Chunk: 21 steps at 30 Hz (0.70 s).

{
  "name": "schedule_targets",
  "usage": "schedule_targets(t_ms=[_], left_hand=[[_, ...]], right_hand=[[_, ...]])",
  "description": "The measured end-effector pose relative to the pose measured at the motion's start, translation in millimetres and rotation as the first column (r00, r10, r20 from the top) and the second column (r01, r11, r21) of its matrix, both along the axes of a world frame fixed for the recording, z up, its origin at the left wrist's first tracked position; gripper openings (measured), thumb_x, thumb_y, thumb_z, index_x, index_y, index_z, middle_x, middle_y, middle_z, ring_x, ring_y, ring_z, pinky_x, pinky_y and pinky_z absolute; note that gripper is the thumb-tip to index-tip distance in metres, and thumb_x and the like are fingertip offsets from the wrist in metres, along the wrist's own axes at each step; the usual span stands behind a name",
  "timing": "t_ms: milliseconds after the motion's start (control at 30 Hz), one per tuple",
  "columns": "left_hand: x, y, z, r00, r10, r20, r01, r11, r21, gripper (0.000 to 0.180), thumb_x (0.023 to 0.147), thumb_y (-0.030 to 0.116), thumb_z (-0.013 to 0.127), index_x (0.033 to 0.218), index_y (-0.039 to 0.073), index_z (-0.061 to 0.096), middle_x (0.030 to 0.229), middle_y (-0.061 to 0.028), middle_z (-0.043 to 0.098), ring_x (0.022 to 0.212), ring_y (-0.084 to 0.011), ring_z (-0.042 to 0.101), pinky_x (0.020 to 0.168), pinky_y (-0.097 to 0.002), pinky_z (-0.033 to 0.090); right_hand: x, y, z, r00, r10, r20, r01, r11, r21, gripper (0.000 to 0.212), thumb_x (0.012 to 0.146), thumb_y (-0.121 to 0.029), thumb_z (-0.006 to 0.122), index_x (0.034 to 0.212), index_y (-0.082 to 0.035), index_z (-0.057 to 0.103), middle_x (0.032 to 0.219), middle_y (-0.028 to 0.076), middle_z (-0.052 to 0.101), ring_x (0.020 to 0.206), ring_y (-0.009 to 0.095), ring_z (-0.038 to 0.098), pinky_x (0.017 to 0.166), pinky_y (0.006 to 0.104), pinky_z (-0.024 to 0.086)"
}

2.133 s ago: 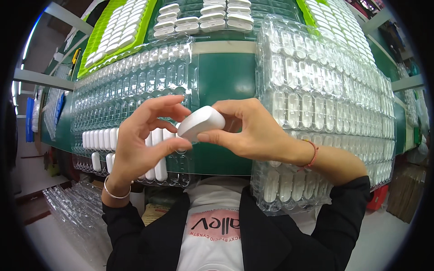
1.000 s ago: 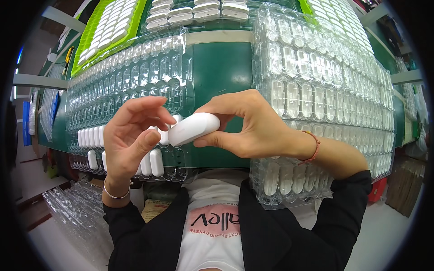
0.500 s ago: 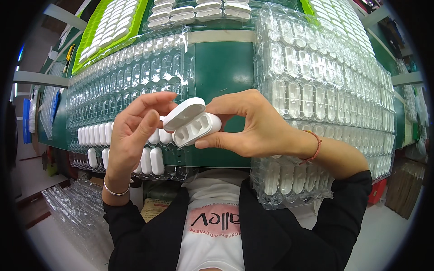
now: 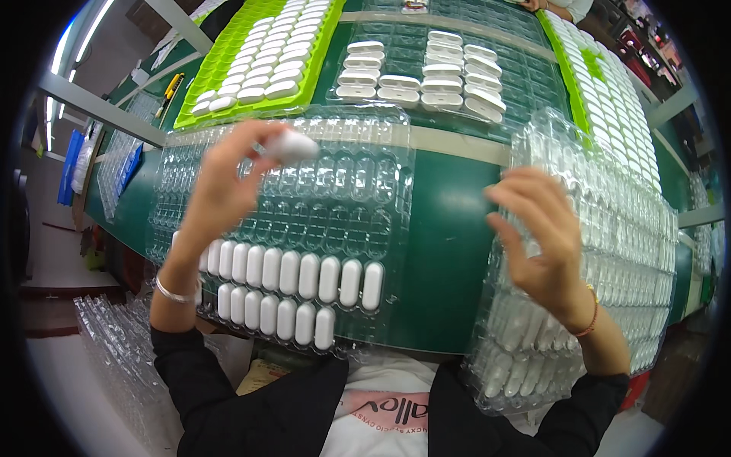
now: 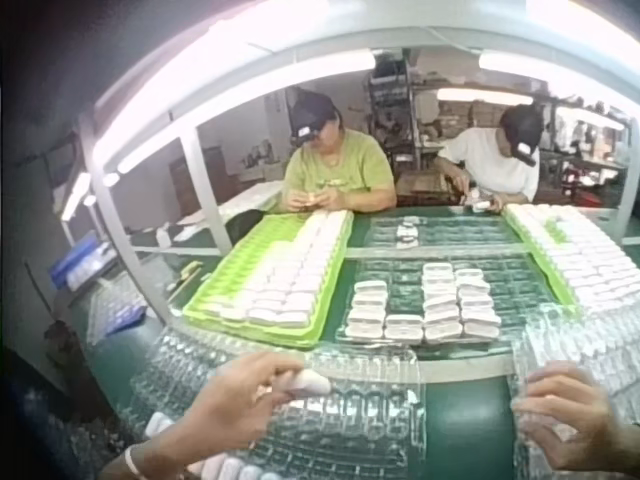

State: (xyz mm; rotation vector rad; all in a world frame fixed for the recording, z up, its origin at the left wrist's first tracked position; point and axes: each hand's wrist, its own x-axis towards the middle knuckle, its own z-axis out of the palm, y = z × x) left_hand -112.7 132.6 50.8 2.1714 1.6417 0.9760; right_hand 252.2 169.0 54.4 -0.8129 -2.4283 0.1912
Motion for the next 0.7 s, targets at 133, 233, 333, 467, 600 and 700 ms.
schedule_targets(t_ms=[133, 233, 333, 467, 600, 700], left_hand=[[-150, 78, -4, 0.859, 0.428, -0.28, -0.362, 0.895, 0.261, 0.029, 0.077, -0.007, 0.063, 0.104, 0.005, 0.067, 0.103, -0.0146, 0.068, 0.092, -0.0317, 0.066, 0.082, -0.0385, 0.052], [-225, 131, -19, 0.768, 0.516, -0.38, -0.465, 0.857, 0.223, 0.029, 0.075, -0.006, 0.061, 0.1, 0.006, 0.069, 0.098, -0.0152, 0.069, 0.092, -0.0323, 0.066, 0.081, -0.039, 0.052], [-271, 162, -39, 0.729, 0.533, -0.429, -0.523, 0.838, 0.154, 0.03, 0.074, -0.006, 0.058, 0.099, 0.007, 0.07, 0.094, -0.0155, 0.07, 0.091, -0.0321, 0.067, 0.081, -0.0393, 0.052], [-306, 182, -68, 0.741, 0.471, -0.478, -0.522, 0.853, 0.031, 0.032, 0.074, -0.006, 0.056, 0.098, 0.008, 0.072, 0.095, -0.0156, 0.071, 0.09, -0.0319, 0.068, 0.082, -0.0384, 0.052], [-325, 176, -81, 0.748, 0.465, -0.473, -0.549, 0.834, -0.049, 0.029, 0.075, -0.004, 0.056, 0.097, 0.005, 0.073, 0.1, -0.0163, 0.071, 0.093, -0.0314, 0.068, 0.083, -0.0368, 0.052], [-310, 161, -76, 0.707, 0.643, -0.296, -0.54, 0.76, 0.36, 0.019, 0.082, 0.003, 0.059, 0.097, 0.004, 0.071, 0.097, -0.016, 0.071, 0.09, -0.0294, 0.069, 0.081, -0.0365, 0.052]], right_hand=[[19, 32, -26, 0.965, -0.248, 0.089, 0.25, 0.968, -0.007, 0.043, 0.087, -0.025, 0.067, 0.125, -0.008, 0.059, 0.143, 0.02, 0.044, 0.137, 0.037, 0.036, 0.112, 0.0484, 0.026], [14, 36, -33, 0.937, -0.292, 0.194, 0.315, 0.944, -0.101, 0.053, 0.089, -0.038, 0.063, 0.132, -0.01, 0.054, 0.152, 0.018, 0.033, 0.141, 0.038, 0.029, 0.114, 0.0491, 0.021], [11, 40, -33, 0.925, -0.26, 0.276, 0.303, 0.944, -0.128, 0.051, 0.09, -0.038, 0.062, 0.131, -0.008, 0.055, 0.153, 0.018, 0.034, 0.142, 0.038, 0.028, 0.115, 0.0485, 0.018], [11, 39, -34, 0.909, -0.289, 0.301, 0.341, 0.93, -0.135, 0.048, 0.088, -0.032, 0.063, 0.128, -0.007, 0.056, 0.151, 0.017, 0.037, 0.141, 0.038, 0.029, 0.115, 0.0486, 0.019], [10, 38, -35, 0.911, -0.293, 0.291, 0.344, 0.928, -0.141, 0.047, 0.085, -0.025, 0.066, 0.128, -0.007, 0.057, 0.151, 0.017, 0.038, 0.141, 0.037, 0.03, 0.115, 0.0486, 0.019], [9, 38, -35, 0.922, -0.284, 0.263, 0.327, 0.935, -0.136, 0.046, 0.083, -0.02, 0.067, 0.125, -0.006, 0.058, 0.151, 0.016, 0.038, 0.141, 0.037, 0.03, 0.115, 0.0483, 0.02]])
